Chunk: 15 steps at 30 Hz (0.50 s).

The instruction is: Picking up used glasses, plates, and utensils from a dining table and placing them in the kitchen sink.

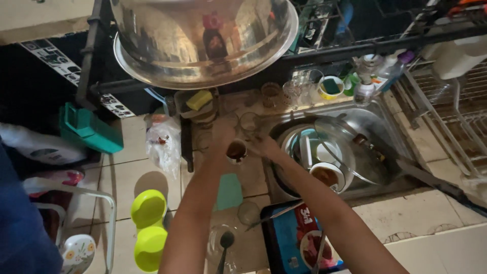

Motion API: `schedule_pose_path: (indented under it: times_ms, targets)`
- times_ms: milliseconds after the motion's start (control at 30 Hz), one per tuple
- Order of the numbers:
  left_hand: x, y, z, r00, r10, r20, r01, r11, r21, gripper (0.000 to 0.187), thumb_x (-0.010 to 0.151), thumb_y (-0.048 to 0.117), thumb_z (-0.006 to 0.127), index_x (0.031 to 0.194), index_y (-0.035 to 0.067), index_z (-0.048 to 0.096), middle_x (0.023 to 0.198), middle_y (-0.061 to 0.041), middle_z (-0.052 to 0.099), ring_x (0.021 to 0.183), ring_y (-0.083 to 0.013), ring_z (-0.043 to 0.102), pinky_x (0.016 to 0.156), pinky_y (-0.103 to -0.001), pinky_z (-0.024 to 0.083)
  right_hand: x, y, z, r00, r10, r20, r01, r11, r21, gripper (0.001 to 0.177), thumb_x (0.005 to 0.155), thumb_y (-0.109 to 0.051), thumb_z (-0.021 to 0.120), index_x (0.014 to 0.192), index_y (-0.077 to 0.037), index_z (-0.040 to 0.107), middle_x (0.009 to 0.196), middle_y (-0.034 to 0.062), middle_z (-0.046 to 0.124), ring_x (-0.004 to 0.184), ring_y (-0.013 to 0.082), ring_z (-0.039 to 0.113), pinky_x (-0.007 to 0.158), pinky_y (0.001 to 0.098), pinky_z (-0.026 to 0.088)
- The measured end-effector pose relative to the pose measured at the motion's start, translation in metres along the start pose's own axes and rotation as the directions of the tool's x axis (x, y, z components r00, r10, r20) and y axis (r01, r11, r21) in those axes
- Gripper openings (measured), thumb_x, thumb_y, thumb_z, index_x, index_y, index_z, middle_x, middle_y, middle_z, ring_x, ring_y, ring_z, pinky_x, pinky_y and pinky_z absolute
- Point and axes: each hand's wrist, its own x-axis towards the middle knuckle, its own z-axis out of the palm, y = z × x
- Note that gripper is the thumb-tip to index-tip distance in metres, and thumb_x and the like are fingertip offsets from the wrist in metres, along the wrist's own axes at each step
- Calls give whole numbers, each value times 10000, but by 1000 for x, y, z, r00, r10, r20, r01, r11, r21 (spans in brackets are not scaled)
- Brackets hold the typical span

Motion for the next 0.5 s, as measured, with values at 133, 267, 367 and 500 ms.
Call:
schedule_pose_path:
  times_ms: [133, 267, 367, 500]
  targets:
    - [-26, 49, -107, 986, -160, 39, 164, 956, -243, 198, 872, 239, 649, 707, 141, 699, 654, -75, 595, 606, -324, 720, 421, -416, 555, -45, 1, -20, 986, -126, 110, 167, 763, -625, 621, 989, -652, 483, 1425, -218, 568, 1307, 81, 676, 1122, 110, 677, 829, 166, 519]
    - [-90, 134, -236, 983, 97, 155, -47, 954, -297, 173, 867, 272, 723, 873, 100, 746, 854, -134, 747, 880, -372, 760, 683, -442, 611, -134, -2, -63, 967, -227, -114, 232, 972, 37, 401, 975, -489, 586, 1273, -253, 717, 1249, 55, 731, 1183, 299, 671, 1007, 450, 519]
    - [-156, 193, -298, 901, 374, 221, -266, 877, -400, 221, 801, 434, 742, 858, 234, 817, 871, -45, 787, 906, -324, 757, 735, -442, 607, -225, 10, -85, 861, -450, -237, 420, 892, -169, 410, 895, -295, 659, 1259, -109, 690, 1240, 189, 685, 1200, 408, 615, 1044, 508, 486]
    - [-259, 265, -418, 557, 830, 21, -724, 498, -477, 336, 876, 531, 670, 927, 225, 798, 968, -69, 783, 955, -380, 721, 806, -522, 582, -341, 58, -123, 517, -762, -389, 585, 647, -489, 232, 900, -202, 727, 1120, -133, 752, 1194, 121, 685, 1167, 371, 622, 953, 486, 508]
